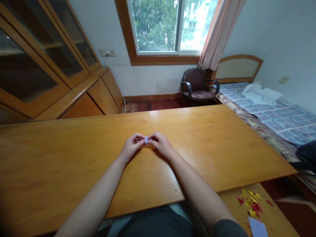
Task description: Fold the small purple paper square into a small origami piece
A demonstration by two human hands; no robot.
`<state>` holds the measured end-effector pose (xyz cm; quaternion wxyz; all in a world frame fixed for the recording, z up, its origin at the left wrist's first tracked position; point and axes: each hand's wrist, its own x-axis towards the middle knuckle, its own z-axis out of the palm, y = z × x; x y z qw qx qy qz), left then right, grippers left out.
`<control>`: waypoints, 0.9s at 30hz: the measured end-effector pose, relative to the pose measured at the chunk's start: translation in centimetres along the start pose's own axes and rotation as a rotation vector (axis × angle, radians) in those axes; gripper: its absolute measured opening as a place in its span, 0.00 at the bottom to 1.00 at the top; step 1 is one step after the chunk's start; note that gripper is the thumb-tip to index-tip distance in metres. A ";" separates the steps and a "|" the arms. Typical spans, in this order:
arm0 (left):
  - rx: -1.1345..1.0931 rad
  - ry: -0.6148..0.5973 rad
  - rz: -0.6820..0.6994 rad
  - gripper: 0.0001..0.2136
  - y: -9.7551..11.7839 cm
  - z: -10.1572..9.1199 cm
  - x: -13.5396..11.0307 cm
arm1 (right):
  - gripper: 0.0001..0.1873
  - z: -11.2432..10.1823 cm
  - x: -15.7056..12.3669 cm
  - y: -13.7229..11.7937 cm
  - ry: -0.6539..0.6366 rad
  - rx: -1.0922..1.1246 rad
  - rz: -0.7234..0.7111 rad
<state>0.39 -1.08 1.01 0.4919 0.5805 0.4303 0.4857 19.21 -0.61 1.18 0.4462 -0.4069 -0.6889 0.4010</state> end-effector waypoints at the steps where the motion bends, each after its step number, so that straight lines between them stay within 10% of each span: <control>1: 0.003 -0.003 -0.001 0.10 0.0 0.0 0.0 | 0.05 0.0 0.0 0.1 -0.003 0.007 0.004; 27: 0.143 -0.031 0.073 0.07 0.6 0.0 -0.7 | 0.05 -0.2 0.0 -0.5 -0.004 -0.019 0.005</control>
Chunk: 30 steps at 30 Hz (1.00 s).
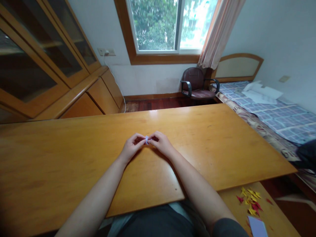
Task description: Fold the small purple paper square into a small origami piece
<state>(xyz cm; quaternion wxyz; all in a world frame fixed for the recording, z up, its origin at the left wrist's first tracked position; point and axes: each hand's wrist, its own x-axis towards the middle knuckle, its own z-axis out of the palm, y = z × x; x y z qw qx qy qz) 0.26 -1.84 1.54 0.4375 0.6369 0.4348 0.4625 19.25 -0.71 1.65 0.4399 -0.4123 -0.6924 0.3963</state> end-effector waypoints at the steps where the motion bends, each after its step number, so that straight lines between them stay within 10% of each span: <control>1: 0.000 0.004 -0.004 0.07 -0.1 0.0 0.0 | 0.05 0.0 0.0 0.0 -0.002 0.001 0.002; 30: -0.047 0.025 -0.046 0.08 -0.4 0.2 0.4 | 0.08 0.2 0.0 0.2 0.005 0.063 0.025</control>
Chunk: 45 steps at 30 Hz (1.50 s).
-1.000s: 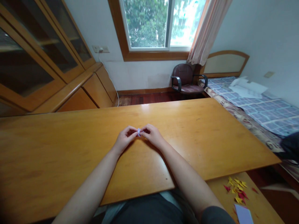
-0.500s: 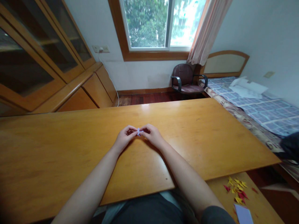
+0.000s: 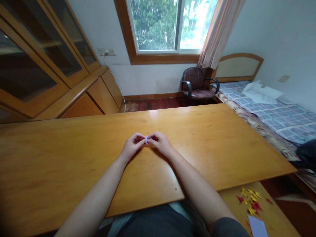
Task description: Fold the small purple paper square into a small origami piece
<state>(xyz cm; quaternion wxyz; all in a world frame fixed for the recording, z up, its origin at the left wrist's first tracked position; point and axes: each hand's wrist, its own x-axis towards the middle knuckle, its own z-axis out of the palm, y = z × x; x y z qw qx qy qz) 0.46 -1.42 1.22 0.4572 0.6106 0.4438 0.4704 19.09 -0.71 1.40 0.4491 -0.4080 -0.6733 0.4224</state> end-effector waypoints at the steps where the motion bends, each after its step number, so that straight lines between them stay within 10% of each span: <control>1: 0.001 0.002 0.002 0.08 0.0 0.0 0.0 | 0.08 0.0 0.0 0.0 0.002 0.001 0.002; 45: -0.120 0.001 -0.069 0.12 -0.1 -0.1 0.5 | 0.15 0.0 0.0 -0.4 -0.030 0.210 0.279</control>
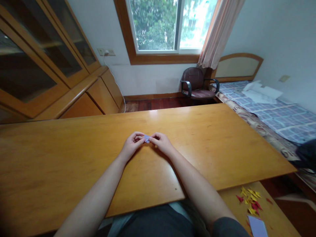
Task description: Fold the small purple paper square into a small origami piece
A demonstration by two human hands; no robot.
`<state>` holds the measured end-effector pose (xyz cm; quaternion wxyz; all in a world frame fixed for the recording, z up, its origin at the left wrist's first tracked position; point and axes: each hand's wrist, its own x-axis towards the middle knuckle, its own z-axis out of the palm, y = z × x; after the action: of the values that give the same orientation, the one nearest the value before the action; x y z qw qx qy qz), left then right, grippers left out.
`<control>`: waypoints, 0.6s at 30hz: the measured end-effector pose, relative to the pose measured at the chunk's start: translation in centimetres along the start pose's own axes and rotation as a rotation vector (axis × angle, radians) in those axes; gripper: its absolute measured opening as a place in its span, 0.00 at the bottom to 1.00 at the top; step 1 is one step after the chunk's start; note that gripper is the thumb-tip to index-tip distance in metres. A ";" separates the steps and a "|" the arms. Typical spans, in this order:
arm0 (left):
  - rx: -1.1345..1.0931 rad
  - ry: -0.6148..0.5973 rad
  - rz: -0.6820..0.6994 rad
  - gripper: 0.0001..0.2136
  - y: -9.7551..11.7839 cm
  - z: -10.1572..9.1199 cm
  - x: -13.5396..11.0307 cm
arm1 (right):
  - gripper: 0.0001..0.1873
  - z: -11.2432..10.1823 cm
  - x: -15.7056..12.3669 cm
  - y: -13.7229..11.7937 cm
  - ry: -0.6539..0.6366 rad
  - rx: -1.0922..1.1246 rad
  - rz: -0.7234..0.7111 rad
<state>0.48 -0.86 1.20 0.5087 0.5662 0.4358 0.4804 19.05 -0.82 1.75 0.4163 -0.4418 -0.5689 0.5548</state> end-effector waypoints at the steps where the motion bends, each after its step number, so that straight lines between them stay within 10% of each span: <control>1: 0.007 -0.005 0.001 0.12 0.0 0.0 0.0 | 0.14 0.0 0.0 0.0 0.002 -0.002 0.003; 18: 0.038 -0.056 -0.026 0.15 -0.2 -0.2 -0.2 | 0.16 -0.1 -0.2 0.1 -0.016 -0.069 -0.027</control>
<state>0.28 -1.02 0.94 0.5161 0.5833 0.4378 0.4490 19.19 -0.94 1.65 0.4039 -0.4436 -0.5970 0.5326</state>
